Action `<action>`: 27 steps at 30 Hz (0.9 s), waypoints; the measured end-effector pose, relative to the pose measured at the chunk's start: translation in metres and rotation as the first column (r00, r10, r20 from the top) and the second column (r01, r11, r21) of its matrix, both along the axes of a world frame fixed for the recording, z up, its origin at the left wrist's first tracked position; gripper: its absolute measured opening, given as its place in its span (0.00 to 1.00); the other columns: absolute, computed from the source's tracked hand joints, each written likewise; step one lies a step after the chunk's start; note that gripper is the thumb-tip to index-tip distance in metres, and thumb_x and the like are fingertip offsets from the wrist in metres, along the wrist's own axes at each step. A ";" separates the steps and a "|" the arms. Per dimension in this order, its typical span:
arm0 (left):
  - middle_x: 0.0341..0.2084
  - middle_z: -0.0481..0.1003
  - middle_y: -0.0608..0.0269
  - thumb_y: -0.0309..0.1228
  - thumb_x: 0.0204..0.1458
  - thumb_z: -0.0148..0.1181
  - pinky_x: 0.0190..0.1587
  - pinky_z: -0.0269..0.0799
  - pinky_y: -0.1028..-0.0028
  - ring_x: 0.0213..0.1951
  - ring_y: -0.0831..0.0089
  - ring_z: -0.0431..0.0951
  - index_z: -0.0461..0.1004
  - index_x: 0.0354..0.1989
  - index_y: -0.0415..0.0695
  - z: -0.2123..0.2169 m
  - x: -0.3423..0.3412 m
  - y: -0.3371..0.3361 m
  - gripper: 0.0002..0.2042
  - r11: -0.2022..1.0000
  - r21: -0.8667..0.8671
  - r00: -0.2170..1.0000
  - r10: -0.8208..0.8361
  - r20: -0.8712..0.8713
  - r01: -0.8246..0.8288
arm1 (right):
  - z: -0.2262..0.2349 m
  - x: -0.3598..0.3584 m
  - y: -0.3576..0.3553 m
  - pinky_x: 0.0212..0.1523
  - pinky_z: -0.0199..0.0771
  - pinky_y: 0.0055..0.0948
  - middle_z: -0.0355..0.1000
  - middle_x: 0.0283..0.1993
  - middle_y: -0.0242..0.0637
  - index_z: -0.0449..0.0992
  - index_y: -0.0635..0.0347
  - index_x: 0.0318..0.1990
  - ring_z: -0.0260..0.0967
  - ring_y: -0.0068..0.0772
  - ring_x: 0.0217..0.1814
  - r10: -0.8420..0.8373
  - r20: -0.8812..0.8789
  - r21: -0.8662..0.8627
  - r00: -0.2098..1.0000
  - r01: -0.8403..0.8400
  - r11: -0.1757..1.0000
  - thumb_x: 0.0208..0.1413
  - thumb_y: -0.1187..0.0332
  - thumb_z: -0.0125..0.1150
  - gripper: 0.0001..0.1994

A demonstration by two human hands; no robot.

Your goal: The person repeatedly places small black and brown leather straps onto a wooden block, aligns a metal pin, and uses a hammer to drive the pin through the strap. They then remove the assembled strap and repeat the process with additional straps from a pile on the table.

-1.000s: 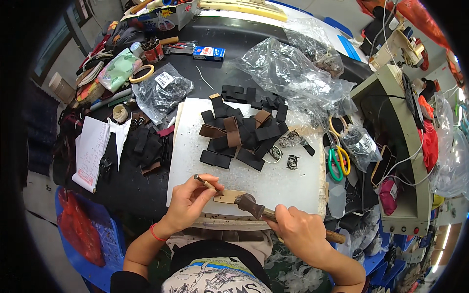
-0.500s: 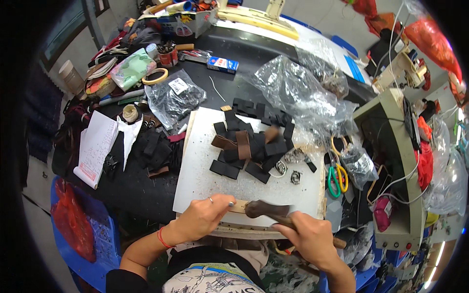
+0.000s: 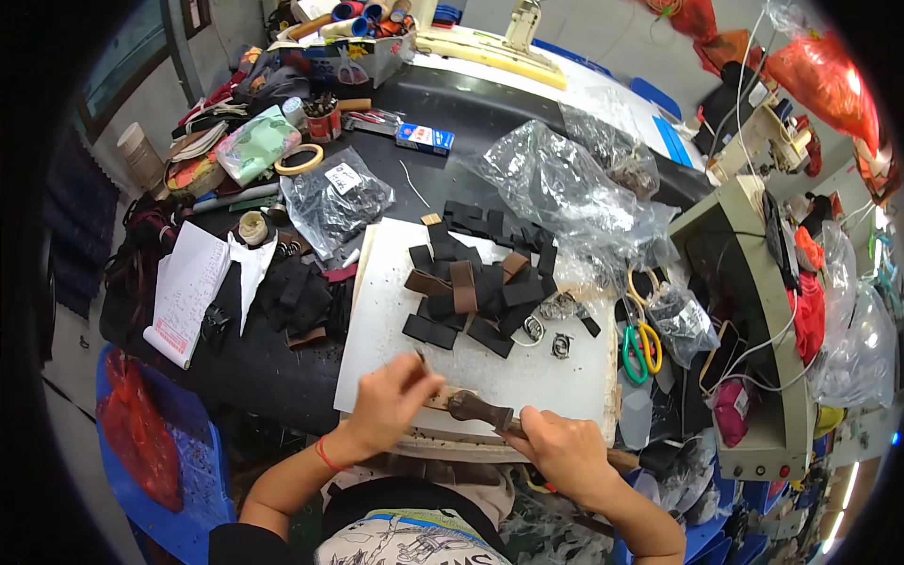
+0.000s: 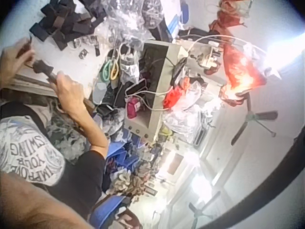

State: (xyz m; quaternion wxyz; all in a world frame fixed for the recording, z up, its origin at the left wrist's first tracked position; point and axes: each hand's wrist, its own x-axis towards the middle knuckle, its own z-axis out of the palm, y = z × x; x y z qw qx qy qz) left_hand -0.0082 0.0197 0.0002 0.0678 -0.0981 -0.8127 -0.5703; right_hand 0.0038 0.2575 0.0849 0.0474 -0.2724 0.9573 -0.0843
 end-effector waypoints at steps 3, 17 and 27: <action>0.37 0.75 0.50 0.24 0.54 0.61 0.35 0.74 0.71 0.32 0.60 0.79 0.72 0.42 0.37 0.003 -0.005 -0.001 0.09 0.993 0.115 0.997 0.016 -0.081 -0.007 | -0.011 0.010 0.002 0.19 0.67 0.39 0.70 0.19 0.40 0.73 0.61 0.30 0.70 0.45 0.18 -0.079 0.022 -0.031 0.997 0.079 0.996 0.53 0.58 0.68 0.15; 0.33 0.76 0.55 0.25 0.53 0.61 0.36 0.72 0.69 0.33 0.64 0.77 0.73 0.37 0.37 0.001 -0.022 -0.115 0.06 0.833 -0.267 0.833 0.533 0.149 -0.485 | -0.084 0.026 0.129 0.44 0.70 0.39 0.73 0.39 0.48 0.74 0.66 0.43 0.72 0.51 0.40 -0.819 -0.247 -0.394 0.518 0.718 0.573 0.55 0.70 0.62 0.11; 0.27 0.75 0.58 0.28 0.51 0.64 0.33 0.69 0.72 0.28 0.70 0.73 0.77 0.39 0.36 0.026 -0.019 -0.079 0.09 0.962 -0.085 0.929 0.271 0.251 -0.258 | -0.069 -0.017 0.044 0.51 0.67 0.36 0.73 0.41 0.42 0.78 0.63 0.39 0.69 0.42 0.48 -0.640 -0.165 -0.546 0.750 0.471 0.693 0.52 0.75 0.63 0.07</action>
